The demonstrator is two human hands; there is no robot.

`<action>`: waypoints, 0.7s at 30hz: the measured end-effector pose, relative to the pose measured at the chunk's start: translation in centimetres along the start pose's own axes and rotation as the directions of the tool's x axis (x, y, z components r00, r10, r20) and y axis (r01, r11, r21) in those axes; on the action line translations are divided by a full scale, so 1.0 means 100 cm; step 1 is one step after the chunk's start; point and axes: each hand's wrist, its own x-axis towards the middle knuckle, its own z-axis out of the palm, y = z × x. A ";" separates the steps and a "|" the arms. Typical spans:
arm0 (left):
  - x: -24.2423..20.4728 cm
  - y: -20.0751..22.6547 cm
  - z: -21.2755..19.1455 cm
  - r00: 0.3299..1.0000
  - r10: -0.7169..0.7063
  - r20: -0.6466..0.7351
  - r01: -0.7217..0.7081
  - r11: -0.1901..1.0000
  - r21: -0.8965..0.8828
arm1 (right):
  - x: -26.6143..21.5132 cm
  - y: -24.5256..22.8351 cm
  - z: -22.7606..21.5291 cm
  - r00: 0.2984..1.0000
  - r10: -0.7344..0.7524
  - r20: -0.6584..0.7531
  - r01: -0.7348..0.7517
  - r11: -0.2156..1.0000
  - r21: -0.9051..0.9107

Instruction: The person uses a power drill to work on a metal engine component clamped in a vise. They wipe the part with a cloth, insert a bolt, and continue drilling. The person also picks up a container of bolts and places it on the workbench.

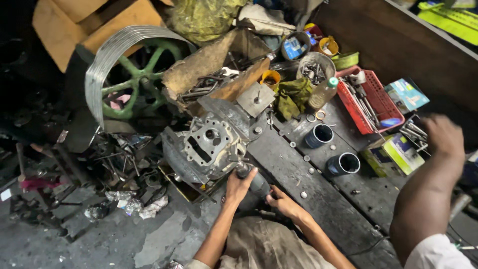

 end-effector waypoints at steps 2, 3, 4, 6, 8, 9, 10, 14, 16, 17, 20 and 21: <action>-0.004 0.002 -0.002 1.000 -0.003 -0.003 0.003 1.000 0.001 | 0.002 0.007 0.001 0.999 0.039 -0.020 -0.039 0.999 0.008; -0.004 0.005 -0.003 1.000 0.011 -0.008 -0.011 1.000 0.008 | 0.006 0.009 -0.001 0.996 0.076 -0.038 -0.075 0.997 0.005; -0.004 0.007 -0.004 1.000 0.025 -0.013 -0.025 1.000 0.016 | 0.008 0.012 -0.002 0.992 0.111 -0.058 -0.111 0.994 0.002; -0.005 0.010 -0.004 1.000 0.012 -0.005 -0.012 0.999 -0.031 | 0.013 0.018 -0.002 0.997 0.058 -0.042 -0.059 0.998 -0.022; -0.008 0.010 -0.008 1.000 -0.004 0.000 0.004 1.000 -0.004 | 0.017 0.023 0.000 1.000 0.003 -0.001 -0.003 1.000 -0.028; -0.008 0.010 -0.008 1.000 -0.011 0.009 0.011 0.999 0.043 | 0.018 0.024 0.000 0.999 -0.027 0.023 0.028 0.999 -0.021; -0.008 0.009 -0.010 1.000 -0.020 0.018 0.018 0.996 0.089 | 0.020 0.023 0.000 0.997 -0.057 0.046 0.057 0.998 -0.014; -0.006 0.011 -0.009 0.997 -0.072 -0.028 0.076 0.979 0.190 | 0.016 0.014 -0.001 0.999 0.015 0.033 -0.015 1.000 0.016; -0.009 0.011 -0.011 0.997 -0.070 -0.025 0.074 0.967 0.246 | 0.009 0.014 0.004 1.000 -0.028 0.006 0.028 0.998 -0.050; -0.008 0.012 -0.012 0.997 -0.076 -0.023 0.079 0.970 0.228 | 0.010 0.012 0.003 1.000 -0.018 0.015 0.019 0.999 -0.028; -0.011 0.017 -0.013 0.996 -0.088 -0.014 0.089 0.977 0.194 | 0.010 0.012 0.000 1.000 0.002 0.027 -0.002 1.000 -0.006; -0.011 0.019 -0.014 0.996 -0.083 -0.011 0.084 0.977 0.196 | 0.011 0.014 0.001 1.000 -0.002 0.022 0.002 1.000 -0.029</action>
